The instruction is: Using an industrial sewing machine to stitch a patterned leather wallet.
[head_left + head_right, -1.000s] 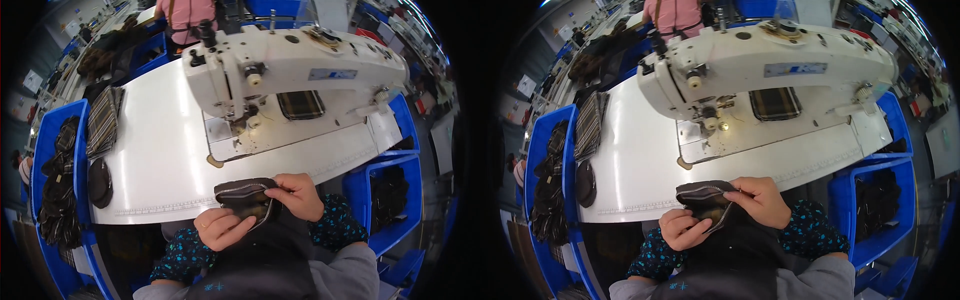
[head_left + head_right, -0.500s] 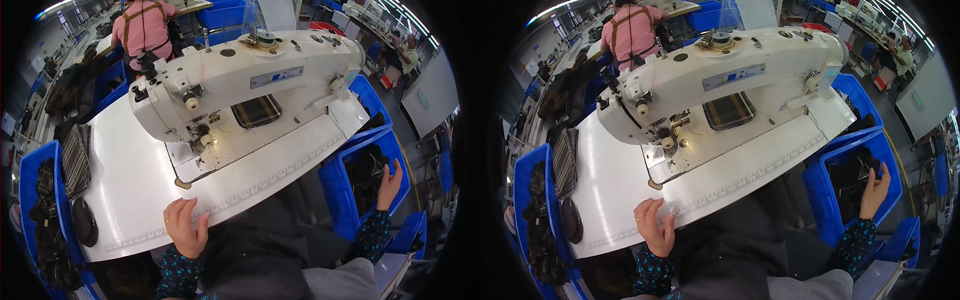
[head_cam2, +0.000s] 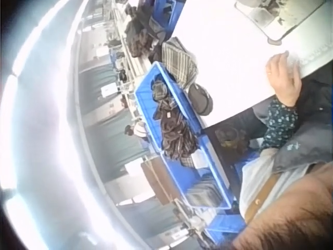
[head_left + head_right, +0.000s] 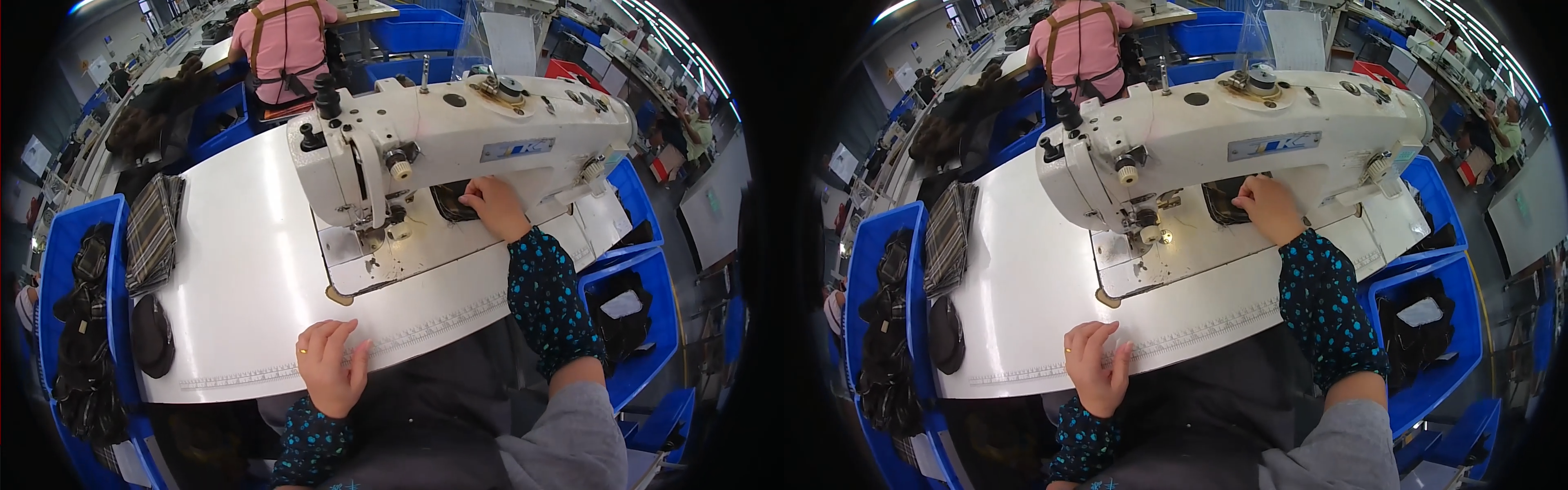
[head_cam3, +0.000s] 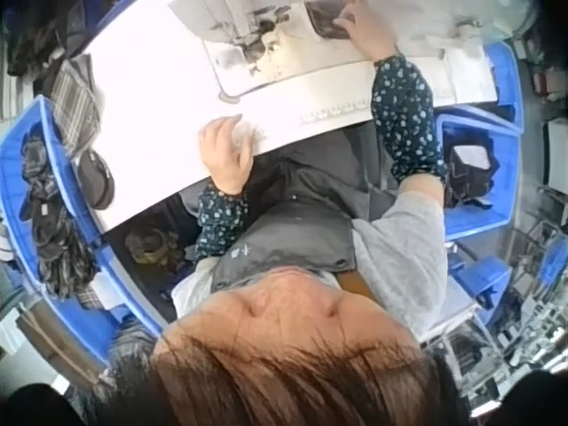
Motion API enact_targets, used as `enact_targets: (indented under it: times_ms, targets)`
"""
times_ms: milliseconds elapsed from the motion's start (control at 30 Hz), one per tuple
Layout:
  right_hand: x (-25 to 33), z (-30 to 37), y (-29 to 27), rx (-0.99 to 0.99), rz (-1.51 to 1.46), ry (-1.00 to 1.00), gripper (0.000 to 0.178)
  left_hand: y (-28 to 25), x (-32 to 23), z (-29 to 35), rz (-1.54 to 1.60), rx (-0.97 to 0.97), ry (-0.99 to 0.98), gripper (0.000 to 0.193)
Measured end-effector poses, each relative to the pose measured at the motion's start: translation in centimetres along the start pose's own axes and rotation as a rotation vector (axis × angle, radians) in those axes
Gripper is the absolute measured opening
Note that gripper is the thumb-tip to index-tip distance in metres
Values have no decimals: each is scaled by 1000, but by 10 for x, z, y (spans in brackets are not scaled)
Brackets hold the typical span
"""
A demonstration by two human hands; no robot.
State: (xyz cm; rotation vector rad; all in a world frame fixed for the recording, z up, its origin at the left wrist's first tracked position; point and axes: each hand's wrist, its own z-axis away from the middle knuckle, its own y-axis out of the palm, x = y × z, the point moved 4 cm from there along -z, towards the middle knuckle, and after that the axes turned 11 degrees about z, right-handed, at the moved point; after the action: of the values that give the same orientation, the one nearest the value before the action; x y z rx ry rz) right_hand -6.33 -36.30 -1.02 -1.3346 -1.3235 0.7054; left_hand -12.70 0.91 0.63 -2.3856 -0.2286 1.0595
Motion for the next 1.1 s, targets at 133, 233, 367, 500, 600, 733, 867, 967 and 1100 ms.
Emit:
enact_targets:
  times_ms: [133, 233, 367, 500, 600, 733, 867, 967, 1100]
  targets:
    - [2, 14, -16, -177, -380, 30, 17, 0, 0, -4, 0, 16, -7, 33]
    - [54, 40, -38, -89, -414, -109, 14, -19, 5, 3, 2, -60, -16, 33]
    - [125, 115, -33, 265, -433, -274, 15, -16, 15, 0, 231, -52, -117, 31]
    - [182, 139, -8, 263, -52, -755, 50, -38, 25, -8, 377, -24, -241, 28]
    - [211, 123, 8, 241, -89, -857, 50, -91, 62, -12, 64, -62, -225, 25]
    - [236, 111, 28, 121, -78, -884, 49, -200, 125, -10, -554, -312, -287, 25]
    - [234, 113, 29, 20, -58, -748, 53, -262, 179, 13, -967, -323, -591, 34]
    - [236, 113, 26, 13, -76, -764, 53, -264, 203, 22, -1074, -172, -741, 34]
    - [231, 112, 24, 1, -64, -749, 53, -278, 203, 10, -1198, -261, -587, 34]
